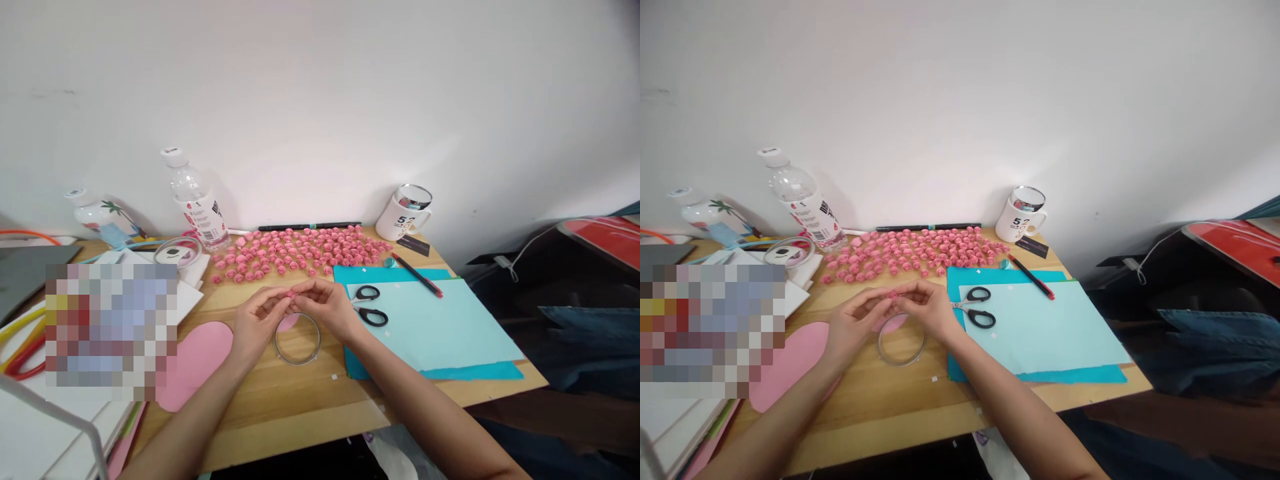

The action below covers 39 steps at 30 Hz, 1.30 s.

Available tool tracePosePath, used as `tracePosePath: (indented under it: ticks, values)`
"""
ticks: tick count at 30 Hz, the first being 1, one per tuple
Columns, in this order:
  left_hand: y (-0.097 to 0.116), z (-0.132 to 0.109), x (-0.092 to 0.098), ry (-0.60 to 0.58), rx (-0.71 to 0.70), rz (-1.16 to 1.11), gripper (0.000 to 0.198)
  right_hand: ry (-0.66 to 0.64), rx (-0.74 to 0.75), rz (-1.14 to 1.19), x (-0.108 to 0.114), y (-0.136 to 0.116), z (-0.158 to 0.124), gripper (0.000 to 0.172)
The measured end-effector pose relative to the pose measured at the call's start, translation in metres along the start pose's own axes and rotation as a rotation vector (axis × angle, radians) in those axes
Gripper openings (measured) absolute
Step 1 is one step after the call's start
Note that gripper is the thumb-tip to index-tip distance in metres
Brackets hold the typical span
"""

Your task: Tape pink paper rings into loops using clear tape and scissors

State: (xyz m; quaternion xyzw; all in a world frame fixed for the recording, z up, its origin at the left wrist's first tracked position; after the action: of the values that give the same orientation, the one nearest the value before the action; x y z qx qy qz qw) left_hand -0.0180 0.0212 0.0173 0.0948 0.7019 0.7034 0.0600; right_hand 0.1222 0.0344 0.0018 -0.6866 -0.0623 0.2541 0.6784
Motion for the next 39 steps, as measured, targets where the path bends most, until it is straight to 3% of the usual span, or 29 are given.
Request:
tracePosePath:
  ticks: [8,19,28,32,39]
  values:
    - [0.002,0.000,0.000,0.024,-0.028,0.019,0.016,0.023,0.013,-0.010,-0.001,0.001,0.000,0.022]
    - [-0.001,0.002,0.001,0.001,0.048,-0.081,0.018,0.011,0.055,-0.085,0.000,0.004,0.001,0.022]
    - [-0.011,0.004,0.006,-0.020,0.038,-0.130,0.017,0.004,0.389,-0.765,-0.010,-0.008,-0.007,0.012]
    - [-0.009,0.004,0.004,-0.029,0.059,-0.101,0.017,0.000,0.382,-0.978,-0.008,-0.005,-0.007,0.012]
    - [-0.012,0.006,0.001,-0.079,0.060,-0.081,0.016,0.013,0.370,-1.092,-0.004,0.001,-0.005,0.009]
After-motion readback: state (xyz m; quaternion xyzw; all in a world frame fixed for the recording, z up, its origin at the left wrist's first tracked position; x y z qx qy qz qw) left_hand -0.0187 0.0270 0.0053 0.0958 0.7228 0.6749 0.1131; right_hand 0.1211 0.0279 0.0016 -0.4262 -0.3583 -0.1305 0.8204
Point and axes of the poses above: each hand's wrist, its own z-axis towards the middle knuckle, its own x-axis out of the back of the hand, y = z × x, the point moved 3 cm from there along z, towards the middle knuckle, and after that the axes turned 14 degrees about -y, right-handed, at the moved point
